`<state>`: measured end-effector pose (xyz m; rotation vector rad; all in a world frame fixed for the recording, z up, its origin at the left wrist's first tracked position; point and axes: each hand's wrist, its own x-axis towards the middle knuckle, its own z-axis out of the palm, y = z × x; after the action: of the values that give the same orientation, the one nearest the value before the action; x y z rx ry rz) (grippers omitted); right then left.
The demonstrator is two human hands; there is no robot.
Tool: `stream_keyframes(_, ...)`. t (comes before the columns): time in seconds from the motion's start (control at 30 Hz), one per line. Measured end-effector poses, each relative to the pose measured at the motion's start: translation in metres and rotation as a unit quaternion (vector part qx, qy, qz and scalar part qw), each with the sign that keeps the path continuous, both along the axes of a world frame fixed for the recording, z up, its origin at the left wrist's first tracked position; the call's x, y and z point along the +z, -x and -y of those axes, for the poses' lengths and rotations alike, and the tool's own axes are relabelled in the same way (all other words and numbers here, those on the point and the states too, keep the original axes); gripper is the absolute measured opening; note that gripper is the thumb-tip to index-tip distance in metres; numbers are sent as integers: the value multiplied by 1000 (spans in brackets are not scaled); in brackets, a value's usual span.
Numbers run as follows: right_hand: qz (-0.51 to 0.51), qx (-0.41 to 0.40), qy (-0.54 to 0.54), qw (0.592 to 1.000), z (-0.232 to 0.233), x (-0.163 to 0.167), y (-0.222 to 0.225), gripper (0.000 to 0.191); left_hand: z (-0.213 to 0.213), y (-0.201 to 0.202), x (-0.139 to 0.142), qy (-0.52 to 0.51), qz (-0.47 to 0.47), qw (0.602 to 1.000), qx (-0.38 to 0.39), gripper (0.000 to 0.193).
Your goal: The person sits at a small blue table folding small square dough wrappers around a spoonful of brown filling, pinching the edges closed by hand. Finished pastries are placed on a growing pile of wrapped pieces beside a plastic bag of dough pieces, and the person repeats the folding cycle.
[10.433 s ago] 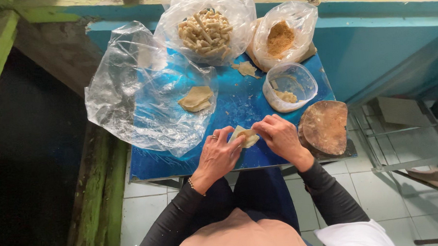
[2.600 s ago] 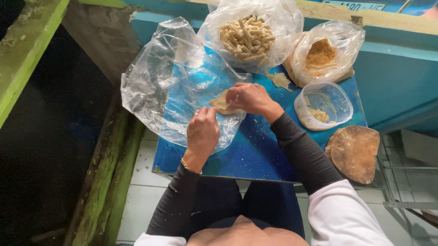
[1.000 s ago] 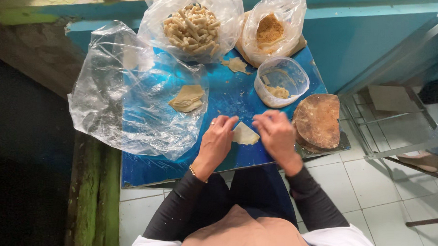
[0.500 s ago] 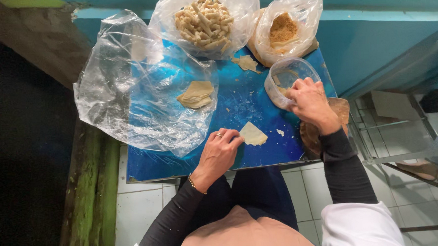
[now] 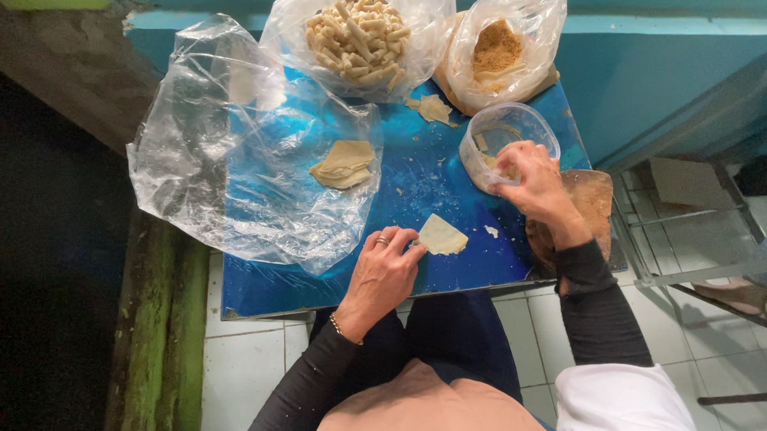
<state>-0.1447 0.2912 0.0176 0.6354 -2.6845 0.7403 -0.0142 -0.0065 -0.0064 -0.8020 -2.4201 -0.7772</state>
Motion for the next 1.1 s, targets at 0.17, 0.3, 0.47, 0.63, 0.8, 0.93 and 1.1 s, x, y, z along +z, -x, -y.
stream_keyframes(0.17,-110,32,9,993,45,12,-52,37,0,0,0,1,12,1000,-5,24)
stream_keyframes(0.3,-190,85,-195,959,79,3,-85,43,0,1,0,-3,2,1000,-6,24)
stream_keyframes(0.47,-236,80,-284,926,75,-2,-88,46,1,1,0,-1,3,1000,-5,21)
stream_keyframes(0.63,-202,64,-242,947,64,2,-66,47,1,0,2,-4,6,1000,-3,22)
stream_keyframes(0.8,-121,94,-136,979,73,-7,-75,49,2,0,2,-4,3,1000,0,20)
stream_keyframes(0.93,-159,96,-160,970,71,-7,-95,47,2,1,2,-5,12,1000,-6,21)
stream_keyframes(1.1,-136,81,-82,984,55,13,-81,37,3,-1,6,-3,9,1000,-8,21)
